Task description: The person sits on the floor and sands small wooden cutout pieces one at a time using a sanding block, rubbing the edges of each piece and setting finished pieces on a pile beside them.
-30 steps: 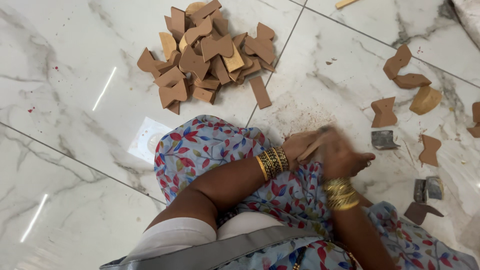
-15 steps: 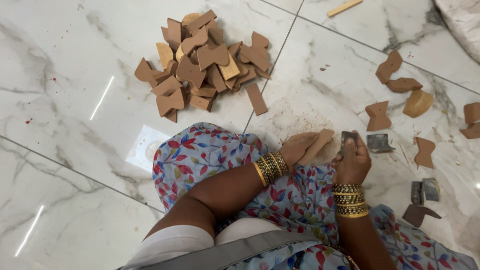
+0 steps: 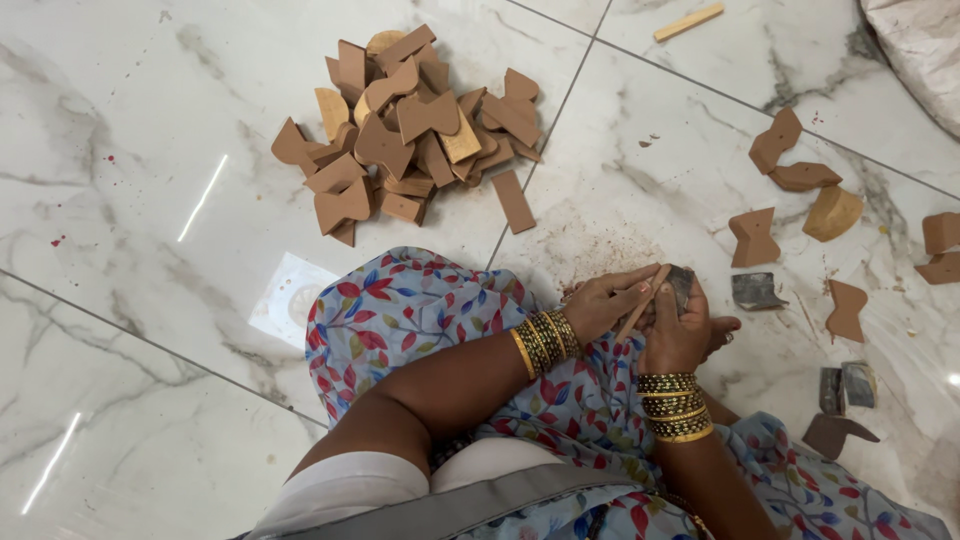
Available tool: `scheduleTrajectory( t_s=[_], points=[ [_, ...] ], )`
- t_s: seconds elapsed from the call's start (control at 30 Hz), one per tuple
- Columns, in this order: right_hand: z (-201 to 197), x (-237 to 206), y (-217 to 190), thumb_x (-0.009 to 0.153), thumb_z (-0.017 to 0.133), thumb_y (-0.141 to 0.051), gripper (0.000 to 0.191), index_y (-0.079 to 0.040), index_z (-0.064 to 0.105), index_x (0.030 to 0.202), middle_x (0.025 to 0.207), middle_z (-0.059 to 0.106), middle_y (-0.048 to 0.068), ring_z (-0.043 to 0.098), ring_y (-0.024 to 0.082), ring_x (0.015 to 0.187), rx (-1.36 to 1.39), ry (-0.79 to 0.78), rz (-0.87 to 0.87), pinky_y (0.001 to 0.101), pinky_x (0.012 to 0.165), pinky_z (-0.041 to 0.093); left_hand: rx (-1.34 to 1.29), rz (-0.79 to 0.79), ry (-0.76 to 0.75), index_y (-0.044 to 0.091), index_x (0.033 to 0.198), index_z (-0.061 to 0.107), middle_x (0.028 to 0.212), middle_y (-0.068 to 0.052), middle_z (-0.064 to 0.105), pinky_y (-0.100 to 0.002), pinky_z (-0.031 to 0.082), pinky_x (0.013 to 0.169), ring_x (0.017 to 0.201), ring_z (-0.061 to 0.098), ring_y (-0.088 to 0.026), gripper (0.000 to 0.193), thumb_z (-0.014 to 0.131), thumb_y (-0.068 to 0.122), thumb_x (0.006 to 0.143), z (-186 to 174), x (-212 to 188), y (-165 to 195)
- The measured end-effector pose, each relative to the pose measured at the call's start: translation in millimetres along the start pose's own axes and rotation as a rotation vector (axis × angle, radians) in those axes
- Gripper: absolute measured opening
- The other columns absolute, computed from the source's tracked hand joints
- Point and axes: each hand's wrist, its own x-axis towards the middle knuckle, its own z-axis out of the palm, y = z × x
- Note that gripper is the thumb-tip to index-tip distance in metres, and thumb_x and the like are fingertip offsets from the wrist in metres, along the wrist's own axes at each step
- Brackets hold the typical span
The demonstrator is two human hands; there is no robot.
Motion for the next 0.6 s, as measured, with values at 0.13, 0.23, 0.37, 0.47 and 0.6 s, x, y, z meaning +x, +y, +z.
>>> scheduleTrajectory(
  t_s=[0.13,0.23,0.37,0.47,0.6],
  points=[
    [0.9,-1.6,5.2,0.106,0.055,-0.008,0.039,0.002,0.05,0.143,0.117,0.069,0.008,0.073,0.011,0.094,0.025,-0.037,-0.001,0.0251,0.078,0.063,0.188,0.038,0.15,-0.001,0.152,0.045,0.113,-0.01,0.069,-0.027,0.057,0.084,0.096,0.066,-0.011,0.055,0.052,0.031,0.108,-0.3,3.6,-15.1],
    [-5.1,1.5,8.4,0.109,0.056,-0.009,0.039,0.002,0.053,0.146,0.116,0.067,0.01,0.066,0.011,0.09,-0.035,-0.033,-0.031,0.0234,0.074,0.058,0.036,0.007,0.128,-0.009,0.14,0.056,0.112,-0.014,0.071,-0.029,0.059,0.084,0.095,0.069,-0.015,0.047,0.047,0.03,0.114,-8.0,9.2,-26.1],
    [-24.8,0.5,18.1,0.11,0.056,-0.015,0.039,0.002,0.061,0.144,0.109,0.065,0.02,0.05,0.025,0.08,-0.156,0.056,0.048,0.0331,0.066,0.045,-0.204,0.016,0.162,-0.006,0.138,0.055,0.113,-0.015,0.07,-0.028,0.06,0.084,0.095,0.07,-0.016,0.045,0.037,0.028,0.117,-13.3,15.9,-27.1],
    [-44.3,-11.2,31.4,0.097,0.065,-0.037,0.036,-0.02,0.073,0.128,0.133,0.051,0.043,0.038,0.047,0.124,-1.211,0.095,-0.367,0.0501,0.101,0.028,-0.312,-0.024,0.226,-0.005,0.135,0.054,0.111,-0.015,0.071,-0.03,0.062,0.082,0.093,0.073,-0.017,0.044,0.035,0.029,0.114,-17.6,15.1,-21.2],
    [-37.3,-6.2,41.9,0.108,0.062,-0.047,0.053,-0.008,0.064,0.144,0.162,0.03,0.043,0.01,0.047,0.156,-0.985,-0.027,-0.534,0.0538,0.125,-0.005,-0.242,-0.122,0.18,0.002,0.14,0.052,0.109,-0.012,0.074,-0.024,0.048,0.053,0.069,0.06,-0.012,0.044,0.036,0.033,0.114,-23.8,9.5,-39.9]
  ],
)
